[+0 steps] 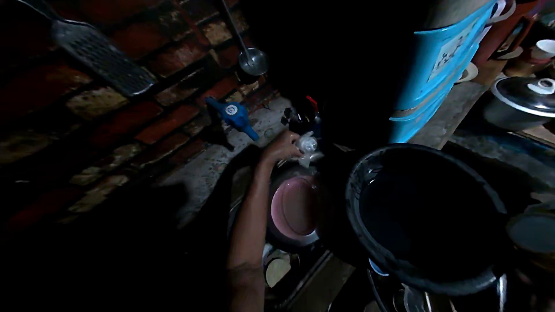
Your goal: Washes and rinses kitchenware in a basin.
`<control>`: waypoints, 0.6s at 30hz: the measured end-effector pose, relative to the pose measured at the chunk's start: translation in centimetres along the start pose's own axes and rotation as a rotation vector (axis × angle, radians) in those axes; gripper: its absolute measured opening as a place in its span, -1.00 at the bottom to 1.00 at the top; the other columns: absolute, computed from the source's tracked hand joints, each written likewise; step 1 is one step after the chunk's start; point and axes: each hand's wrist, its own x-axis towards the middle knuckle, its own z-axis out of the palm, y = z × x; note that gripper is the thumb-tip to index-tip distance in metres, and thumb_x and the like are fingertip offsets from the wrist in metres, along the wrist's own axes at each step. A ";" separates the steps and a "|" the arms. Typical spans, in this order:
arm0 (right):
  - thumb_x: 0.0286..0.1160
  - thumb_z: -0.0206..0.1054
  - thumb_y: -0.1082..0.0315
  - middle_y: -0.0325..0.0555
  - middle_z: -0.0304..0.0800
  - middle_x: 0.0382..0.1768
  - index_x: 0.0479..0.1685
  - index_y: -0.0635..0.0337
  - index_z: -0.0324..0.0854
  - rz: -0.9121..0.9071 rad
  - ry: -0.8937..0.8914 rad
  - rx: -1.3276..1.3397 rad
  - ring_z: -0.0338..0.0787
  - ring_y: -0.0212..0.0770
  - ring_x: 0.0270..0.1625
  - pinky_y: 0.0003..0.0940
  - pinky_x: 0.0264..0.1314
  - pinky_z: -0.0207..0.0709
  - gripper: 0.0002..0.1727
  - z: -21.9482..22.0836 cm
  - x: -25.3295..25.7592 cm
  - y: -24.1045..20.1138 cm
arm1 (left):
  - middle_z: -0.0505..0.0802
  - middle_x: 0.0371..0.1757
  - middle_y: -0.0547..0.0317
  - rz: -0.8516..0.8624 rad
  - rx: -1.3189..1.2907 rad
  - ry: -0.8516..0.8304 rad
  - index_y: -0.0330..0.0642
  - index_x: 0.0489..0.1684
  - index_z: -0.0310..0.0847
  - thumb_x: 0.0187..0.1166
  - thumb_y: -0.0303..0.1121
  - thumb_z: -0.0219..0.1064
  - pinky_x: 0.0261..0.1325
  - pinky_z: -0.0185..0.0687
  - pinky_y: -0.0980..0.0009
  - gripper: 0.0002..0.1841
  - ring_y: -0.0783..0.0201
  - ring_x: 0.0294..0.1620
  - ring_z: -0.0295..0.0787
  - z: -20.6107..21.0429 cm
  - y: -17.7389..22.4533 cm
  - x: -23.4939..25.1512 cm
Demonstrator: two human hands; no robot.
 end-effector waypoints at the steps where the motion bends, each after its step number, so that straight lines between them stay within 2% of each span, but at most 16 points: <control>1: 0.69 0.13 0.16 -0.17 0.83 -0.06 0.15 0.16 0.55 0.003 -0.011 -0.025 0.85 -0.29 0.08 -0.31 0.20 0.73 -0.69 -0.2 -0.1 0.1 | 0.82 -0.23 -0.15 -0.026 0.012 -0.001 -0.47 -0.10 0.71 0.29 -0.64 0.57 -0.13 0.76 0.15 -0.75 0.14 -0.33 0.78 -0.4 -0.4 -1.3; 2: 0.72 0.07 0.16 -0.27 0.86 -0.11 0.09 0.09 0.58 0.003 -0.011 -0.065 0.86 -0.38 0.02 -0.40 0.12 0.77 -0.72 -0.3 -0.2 0.2 | 0.82 -0.23 -0.16 -0.061 0.020 -0.011 -0.47 -0.11 0.71 0.31 -0.63 0.56 -0.12 0.74 0.13 -0.76 0.12 -0.33 0.77 -0.5 -1.0 -2.3; 3: 0.75 -0.04 0.18 -0.32 0.83 -0.12 0.10 0.06 0.52 -0.001 -0.002 -0.097 0.84 -0.42 0.00 -0.43 0.08 0.76 -0.73 -0.1 -0.4 0.5 | 0.81 -0.23 -0.17 -0.098 0.031 -0.024 -0.47 -0.10 0.69 0.35 -0.61 0.55 -0.12 0.72 0.13 -0.77 0.12 -0.32 0.76 -0.2 -1.8 -3.2; 5: 0.70 -0.07 0.19 -0.30 0.81 -0.12 0.11 0.08 0.48 -0.030 0.014 -0.077 0.82 -0.41 0.00 -0.39 0.08 0.75 -0.71 0.3 -0.9 1.4 | 0.82 -0.16 -0.20 -0.169 0.058 -0.056 -0.46 -0.03 0.70 0.38 -0.57 0.55 0.00 0.72 0.07 -0.74 0.07 -0.22 0.78 1.1 -4.1 -4.3; 7: 0.69 -0.05 0.12 -0.28 0.81 -0.12 0.12 0.08 0.48 -0.033 0.019 -0.041 0.83 -0.39 -0.02 -0.35 0.05 0.76 -0.68 0.1 -1.5 2.0 | 0.80 0.01 -0.30 -0.238 0.125 -0.138 -0.46 0.12 0.67 0.41 -0.50 0.53 0.19 0.63 -0.07 -0.65 -0.07 -0.01 0.76 2.9 -6.3 -5.1; 9: 0.69 -0.01 0.10 -0.26 0.82 -0.13 0.11 0.08 0.50 -0.038 0.013 0.026 0.83 -0.37 -0.03 -0.31 0.03 0.77 -0.68 0.0 -2.3 2.5 | 0.72 0.26 -0.41 -0.285 0.181 -0.146 -0.43 0.32 0.60 0.36 -0.46 0.57 0.38 0.49 -0.21 -0.48 -0.25 0.28 0.66 4.8 -7.5 -6.5; 11: 0.71 -0.07 0.10 -0.28 0.82 -0.15 0.11 0.08 0.48 -0.058 0.011 0.041 0.84 -0.39 -0.04 -0.33 0.02 0.78 -0.67 0.0 -3.2 2.9 | 0.58 0.50 -0.38 -0.345 0.191 0.032 -0.31 0.45 0.56 0.33 -0.36 0.59 0.55 0.37 -0.26 -0.37 -0.30 0.54 0.48 7.2 -9.3 -8.5; 13: 0.76 -0.17 0.10 -0.29 0.81 -0.16 0.13 0.08 0.46 -0.058 0.040 0.019 0.83 -0.39 -0.07 -0.35 0.01 0.76 -0.63 0.5 -4.5 3.3 | 0.42 0.69 -0.34 -0.503 0.218 0.244 -0.28 0.61 0.43 0.47 -0.25 0.50 0.66 0.24 -0.25 -0.32 -0.32 0.70 0.29 9.8 -11.2 -10.7; 14: 0.78 -0.22 0.09 -0.30 0.80 -0.17 0.14 0.08 0.44 -0.041 0.062 -0.007 0.82 -0.40 -0.09 -0.36 -0.01 0.76 -0.61 0.9 -5.3 3.4 | 0.39 0.70 -0.37 -0.605 0.249 0.297 -0.30 0.66 0.36 0.53 -0.20 0.45 0.67 0.24 -0.24 -0.30 -0.34 0.72 0.27 11.1 -12.3 -11.7; 16: 0.82 -0.27 0.07 -0.32 0.76 -0.15 0.19 0.07 0.41 -0.004 0.104 -0.066 0.80 -0.42 -0.07 -0.36 0.02 0.74 -0.59 1.9 -7.1 3.5 | 0.43 0.67 -0.40 -0.741 0.232 0.324 -0.33 0.74 0.23 0.59 -0.20 0.40 0.64 0.29 -0.23 -0.26 -0.33 0.68 0.34 13.3 -14.5 -13.7; 18: 0.81 -0.24 0.10 -0.28 0.71 -0.06 0.28 0.11 0.37 -0.015 0.112 -0.100 0.76 -0.40 0.02 -0.32 0.12 0.70 -0.60 2.6 -8.6 4.1 | 0.49 0.66 -0.33 -0.747 0.209 0.376 -0.23 0.79 0.19 0.53 -0.31 0.42 0.65 0.28 -0.21 -0.23 -0.27 0.68 0.38 14.5 -15.1 -15.6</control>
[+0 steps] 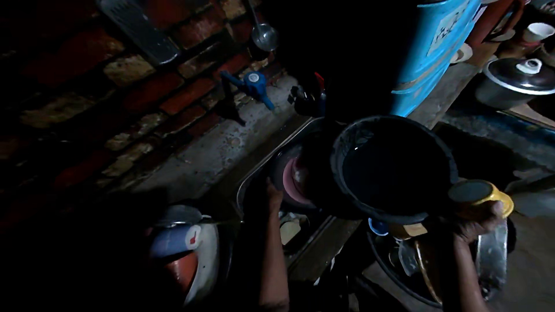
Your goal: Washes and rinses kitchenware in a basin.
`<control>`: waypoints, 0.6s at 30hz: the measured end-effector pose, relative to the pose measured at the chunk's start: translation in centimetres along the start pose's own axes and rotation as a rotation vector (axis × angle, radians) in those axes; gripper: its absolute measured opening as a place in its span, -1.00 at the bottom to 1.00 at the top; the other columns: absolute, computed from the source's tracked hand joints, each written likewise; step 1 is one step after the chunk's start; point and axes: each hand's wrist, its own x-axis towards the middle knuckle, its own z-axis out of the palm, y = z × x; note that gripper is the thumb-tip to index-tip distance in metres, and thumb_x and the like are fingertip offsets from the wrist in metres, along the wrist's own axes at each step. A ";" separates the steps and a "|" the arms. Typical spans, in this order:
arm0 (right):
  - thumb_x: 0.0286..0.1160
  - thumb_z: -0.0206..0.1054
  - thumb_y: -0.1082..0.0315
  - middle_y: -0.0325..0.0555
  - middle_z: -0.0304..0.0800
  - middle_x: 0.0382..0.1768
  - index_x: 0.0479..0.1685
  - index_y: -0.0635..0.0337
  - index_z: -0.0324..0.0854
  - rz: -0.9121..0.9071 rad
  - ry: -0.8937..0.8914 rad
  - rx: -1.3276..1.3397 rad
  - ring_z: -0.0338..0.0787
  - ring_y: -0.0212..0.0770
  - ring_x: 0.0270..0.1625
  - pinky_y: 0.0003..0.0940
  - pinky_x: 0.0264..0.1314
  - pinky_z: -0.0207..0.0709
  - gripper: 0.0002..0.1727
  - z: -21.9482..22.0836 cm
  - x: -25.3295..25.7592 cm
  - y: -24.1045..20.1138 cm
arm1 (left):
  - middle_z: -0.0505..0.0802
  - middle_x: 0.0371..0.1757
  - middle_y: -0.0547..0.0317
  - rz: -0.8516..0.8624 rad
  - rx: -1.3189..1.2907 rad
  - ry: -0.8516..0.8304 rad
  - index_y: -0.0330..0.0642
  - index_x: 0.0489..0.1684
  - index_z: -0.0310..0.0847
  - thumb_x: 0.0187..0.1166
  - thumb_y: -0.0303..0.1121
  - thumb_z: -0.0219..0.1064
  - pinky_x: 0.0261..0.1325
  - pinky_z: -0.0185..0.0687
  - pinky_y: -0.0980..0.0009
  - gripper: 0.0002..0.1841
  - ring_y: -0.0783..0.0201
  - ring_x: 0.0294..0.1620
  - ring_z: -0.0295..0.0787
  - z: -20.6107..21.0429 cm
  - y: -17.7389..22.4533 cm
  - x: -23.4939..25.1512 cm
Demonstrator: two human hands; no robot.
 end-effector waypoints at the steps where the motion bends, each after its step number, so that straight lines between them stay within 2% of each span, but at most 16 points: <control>1: 0.78 -0.19 0.10 -0.27 0.70 -0.05 0.29 0.12 0.37 -0.013 -0.017 -0.004 0.74 -0.39 0.04 -0.31 0.15 0.68 -0.60 -0.1 -0.5 0.5 | 0.46 0.68 -0.30 0.005 -0.056 0.020 -0.21 0.79 0.19 0.49 -0.38 0.43 0.69 0.25 -0.17 -0.21 -0.24 0.71 0.34 0.3 -0.6 -0.2; 4: 0.75 -0.14 0.11 -0.38 0.78 -0.18 0.12 0.06 0.46 -0.022 -0.097 0.044 0.79 -0.45 -0.06 -0.36 0.09 0.72 -0.67 0.3 -1.9 2.0 | 0.46 0.66 -0.36 0.036 -0.253 0.016 -0.27 0.77 0.19 0.44 -0.54 0.41 0.67 0.31 -0.15 -0.22 -0.25 0.69 0.37 1.0 -1.5 0.6; 7: 0.71 -0.06 0.15 -0.42 0.73 -0.17 0.13 0.09 0.44 -0.044 -0.119 -0.034 0.76 -0.50 -0.06 -0.43 0.11 0.69 -0.70 0.6 -2.6 3.3 | 0.41 0.69 -0.41 0.053 -0.270 -0.020 -0.31 0.79 0.15 0.49 -0.51 0.41 0.70 0.22 -0.19 -0.22 -0.32 0.72 0.29 0.6 -2.0 0.8; 8: 0.70 -0.03 0.16 -0.40 0.72 -0.16 0.17 0.11 0.42 -0.043 -0.096 -0.065 0.75 -0.51 -0.06 -0.43 0.09 0.68 -0.70 0.7 -2.6 3.4 | 0.39 0.70 -0.42 0.067 -0.233 -0.007 -0.30 0.79 0.15 0.51 -0.44 0.42 0.71 0.19 -0.21 -0.22 -0.34 0.73 0.27 0.4 -2.1 0.8; 10: 0.66 0.05 0.11 -0.29 0.68 -0.02 0.41 0.20 0.28 -0.016 -0.055 -0.123 0.74 -0.45 0.00 -0.37 0.12 0.69 -0.53 0.4 -2.3 3.3 | 0.40 0.67 -0.47 0.136 -0.283 0.073 -0.35 0.76 0.19 0.53 -0.39 0.43 0.69 0.20 -0.25 -0.24 -0.39 0.70 0.29 0.1 -2.1 0.3; 13: 0.66 0.08 0.07 -0.13 0.59 0.16 0.68 0.18 0.06 0.054 0.033 -0.201 0.70 -0.33 0.10 -0.26 0.11 0.68 -0.33 0.0 -1.7 1.7 | 0.42 0.65 -0.49 0.251 -0.489 0.168 -0.42 0.69 0.26 0.53 -0.45 0.42 0.69 0.21 -0.22 -0.30 -0.37 0.69 0.30 0.2 -1.7 -1.2; 15: 0.64 0.07 0.08 -0.12 0.55 0.22 0.73 0.15 -0.03 0.038 0.017 -0.242 0.70 -0.31 0.15 -0.23 0.11 0.70 -0.28 0.0 -0.4 0.0 | 0.45 0.62 -0.50 0.327 -0.586 0.185 -0.47 0.64 0.31 0.52 -0.51 0.40 0.68 0.26 -0.17 -0.35 -0.35 0.65 0.36 0.7 -1.6 -2.0; 17: 0.54 0.19 0.12 0.03 0.53 0.33 0.73 0.28 -0.01 -0.044 -0.056 -0.372 0.68 -0.22 0.21 -0.18 0.15 0.68 -0.19 -0.2 3.1 -1.3 | 0.51 0.57 -0.50 0.375 -0.622 0.192 -0.49 0.57 0.39 0.53 -0.53 0.38 0.62 0.32 -0.16 -0.42 -0.35 0.59 0.43 1.2 -1.5 -3.0; 18: 0.50 0.28 0.16 0.11 0.52 0.37 0.73 0.34 0.03 -0.077 -0.108 -0.460 0.67 -0.21 0.23 -0.22 0.18 0.67 -0.16 0.2 5.2 -1.7 | 0.55 0.54 -0.49 0.384 -0.625 0.199 -0.49 0.53 0.43 0.52 -0.54 0.39 0.57 0.37 -0.15 -0.45 -0.34 0.55 0.47 1.2 -1.3 -3.6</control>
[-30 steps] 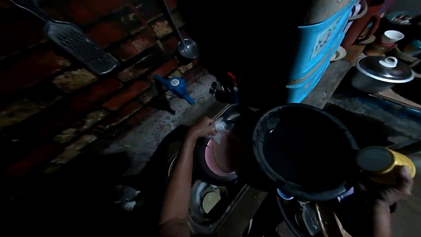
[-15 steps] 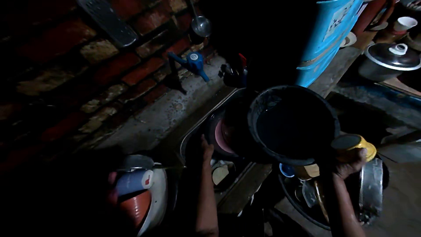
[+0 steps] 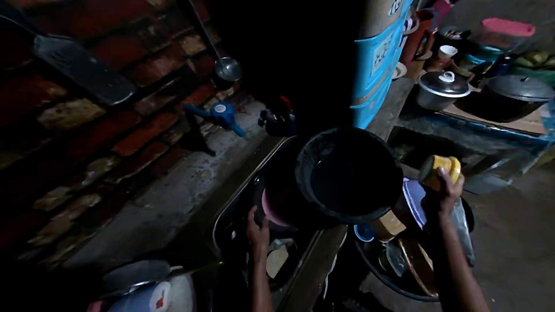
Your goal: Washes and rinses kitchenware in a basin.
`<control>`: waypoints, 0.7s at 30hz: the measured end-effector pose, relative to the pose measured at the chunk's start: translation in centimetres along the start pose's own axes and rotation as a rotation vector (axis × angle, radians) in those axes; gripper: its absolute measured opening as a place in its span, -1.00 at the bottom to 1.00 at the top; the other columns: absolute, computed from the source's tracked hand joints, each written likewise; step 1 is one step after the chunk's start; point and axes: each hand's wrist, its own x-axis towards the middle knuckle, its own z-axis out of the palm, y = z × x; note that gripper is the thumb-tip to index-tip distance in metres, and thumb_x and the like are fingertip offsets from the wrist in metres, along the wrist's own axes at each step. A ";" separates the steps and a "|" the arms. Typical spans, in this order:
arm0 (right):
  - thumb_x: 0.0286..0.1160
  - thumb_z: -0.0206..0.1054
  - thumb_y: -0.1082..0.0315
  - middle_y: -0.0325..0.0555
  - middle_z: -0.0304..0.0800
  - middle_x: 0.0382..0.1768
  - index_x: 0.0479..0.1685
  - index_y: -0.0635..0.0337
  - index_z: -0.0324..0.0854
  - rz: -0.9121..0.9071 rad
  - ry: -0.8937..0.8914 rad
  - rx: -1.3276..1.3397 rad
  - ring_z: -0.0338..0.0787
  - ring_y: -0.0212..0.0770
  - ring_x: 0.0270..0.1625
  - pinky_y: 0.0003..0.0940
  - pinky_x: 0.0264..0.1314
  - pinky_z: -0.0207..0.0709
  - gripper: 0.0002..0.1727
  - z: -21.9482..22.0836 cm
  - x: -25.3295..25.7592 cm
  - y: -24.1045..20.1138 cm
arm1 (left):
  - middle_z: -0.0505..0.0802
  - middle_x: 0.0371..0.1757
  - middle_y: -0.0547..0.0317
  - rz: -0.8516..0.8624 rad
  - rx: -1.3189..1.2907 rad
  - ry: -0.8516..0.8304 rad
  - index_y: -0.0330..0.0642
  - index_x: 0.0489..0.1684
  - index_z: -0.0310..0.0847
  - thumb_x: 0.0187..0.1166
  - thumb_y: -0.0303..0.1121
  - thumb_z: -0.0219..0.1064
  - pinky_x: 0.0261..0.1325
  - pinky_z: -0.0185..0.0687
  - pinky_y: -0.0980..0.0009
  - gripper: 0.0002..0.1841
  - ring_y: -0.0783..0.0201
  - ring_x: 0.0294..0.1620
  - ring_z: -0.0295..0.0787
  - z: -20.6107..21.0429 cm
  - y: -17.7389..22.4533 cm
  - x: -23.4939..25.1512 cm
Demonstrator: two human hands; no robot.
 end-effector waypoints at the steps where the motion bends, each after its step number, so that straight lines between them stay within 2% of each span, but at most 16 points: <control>1: 0.43 0.38 0.20 0.15 0.55 0.35 0.69 0.37 0.12 -0.029 -0.044 -0.096 0.68 -0.20 0.22 -0.26 0.17 0.67 -0.16 0.3 2.4 -0.2 | 0.58 0.50 -0.48 0.004 -0.005 0.010 -0.49 0.50 0.46 0.52 -0.55 0.40 0.52 0.43 -0.13 -0.47 -0.32 0.51 0.52 0.1 0.4 -0.5; 3: 0.21 0.58 0.25 0.28 0.57 0.35 0.62 0.39 0.27 -0.071 -0.145 -0.339 0.68 -0.06 0.30 -0.19 0.30 0.62 -0.10 1.8 7.2 0.3 | 0.61 0.46 -0.47 0.011 -0.023 0.025 -0.51 0.46 0.49 0.52 -0.58 0.38 0.50 0.47 -0.11 -0.51 -0.29 0.49 0.55 0.4 1.5 -1.4; 5: 0.10 0.73 0.23 0.48 0.44 0.49 0.62 0.35 0.35 -0.094 -0.267 -0.634 0.50 0.26 0.53 0.09 0.55 0.41 -0.03 3.9 11.6 2.2 | 0.65 0.41 -0.49 0.060 -0.006 0.052 -0.55 0.38 0.54 0.48 -0.61 0.38 0.46 0.52 -0.11 -0.54 -0.30 0.44 0.60 0.8 2.2 -2.0; 6: 0.07 0.75 0.17 0.53 0.38 0.53 0.61 0.30 0.39 -0.121 -0.334 -0.772 0.43 0.38 0.58 0.21 0.59 0.33 -0.02 5.1 13.4 3.4 | 0.65 0.40 -0.48 0.085 0.005 0.055 -0.56 0.36 0.56 0.47 -0.61 0.37 0.44 0.53 -0.11 -0.56 -0.31 0.43 0.60 1.1 2.6 -2.1; 8: 0.01 0.76 0.04 0.54 0.31 0.58 0.60 0.19 0.44 -0.174 -0.449 -0.944 0.35 0.49 0.61 0.33 0.58 0.30 0.00 7.0 16.1 6.2 | 0.65 0.42 -0.45 0.121 0.032 0.060 -0.55 0.30 0.60 0.44 -0.62 0.38 0.42 0.57 -0.07 -0.58 -0.27 0.44 0.61 1.6 3.1 -2.4; 10: 0.09 0.72 0.08 0.57 0.25 0.62 0.62 0.14 0.43 -0.209 -0.558 -1.037 0.30 0.54 0.63 0.37 0.55 0.31 -0.05 8.8 17.8 8.7 | 0.67 0.41 -0.42 0.128 0.071 0.062 -0.52 0.26 0.64 0.44 -0.60 0.41 0.40 0.61 -0.01 -0.61 -0.21 0.41 0.65 1.9 3.3 -2.7; 13: 0.17 0.63 0.35 0.72 0.14 0.61 0.61 0.30 0.40 -0.265 -0.693 -1.041 0.19 0.67 0.64 0.44 0.58 0.22 -0.15 10.8 19.1 11.6 | 0.71 0.38 -0.36 0.093 0.136 0.074 -0.48 0.20 0.69 0.44 -0.60 0.42 0.44 0.62 0.05 -0.66 -0.15 0.41 0.68 1.8 2.9 -3.1; 15: 0.36 0.51 0.36 0.74 0.14 0.61 0.60 0.37 0.41 -0.259 -0.766 -1.040 0.18 0.68 0.65 0.38 0.64 0.16 -0.27 11.9 19.1 12.6 | 0.73 0.37 -0.31 0.057 0.156 0.093 -0.45 0.18 0.71 0.47 -0.60 0.40 0.43 0.63 0.08 -0.69 -0.10 0.39 0.71 1.3 2.6 -3.6; 17: 0.49 0.41 0.37 0.75 0.21 0.57 0.57 0.41 0.42 -0.268 -0.804 -1.035 0.25 0.67 0.63 0.37 0.63 0.19 -0.37 12.5 19.0 13.2 | 0.78 0.28 -0.30 0.062 0.154 0.148 -0.44 0.12 0.74 0.47 -0.60 0.40 0.40 0.66 0.08 -0.72 -0.10 0.32 0.76 0.8 2.1 -4.0; 19: 0.57 0.35 0.35 0.74 0.18 0.59 0.59 0.40 0.40 -0.263 -0.819 -1.017 0.24 0.64 0.64 0.35 0.63 0.21 -0.40 12.5 18.9 13.2 | 0.80 0.23 -0.30 0.042 0.160 0.176 -0.43 0.13 0.74 0.49 -0.57 0.39 0.37 0.66 0.06 -0.73 -0.10 0.27 0.77 0.3 1.9 -4.2; 21: 0.63 0.30 0.36 0.73 0.13 0.62 0.61 0.41 0.37 -0.264 -0.830 -0.999 0.20 0.64 0.67 0.32 0.66 0.18 -0.41 12.2 18.5 12.8 | 0.78 0.27 -0.30 -0.027 0.180 0.152 -0.41 0.18 0.73 0.54 -0.53 0.38 0.42 0.62 0.04 -0.71 -0.13 0.32 0.74 -0.4 2.3 -4.5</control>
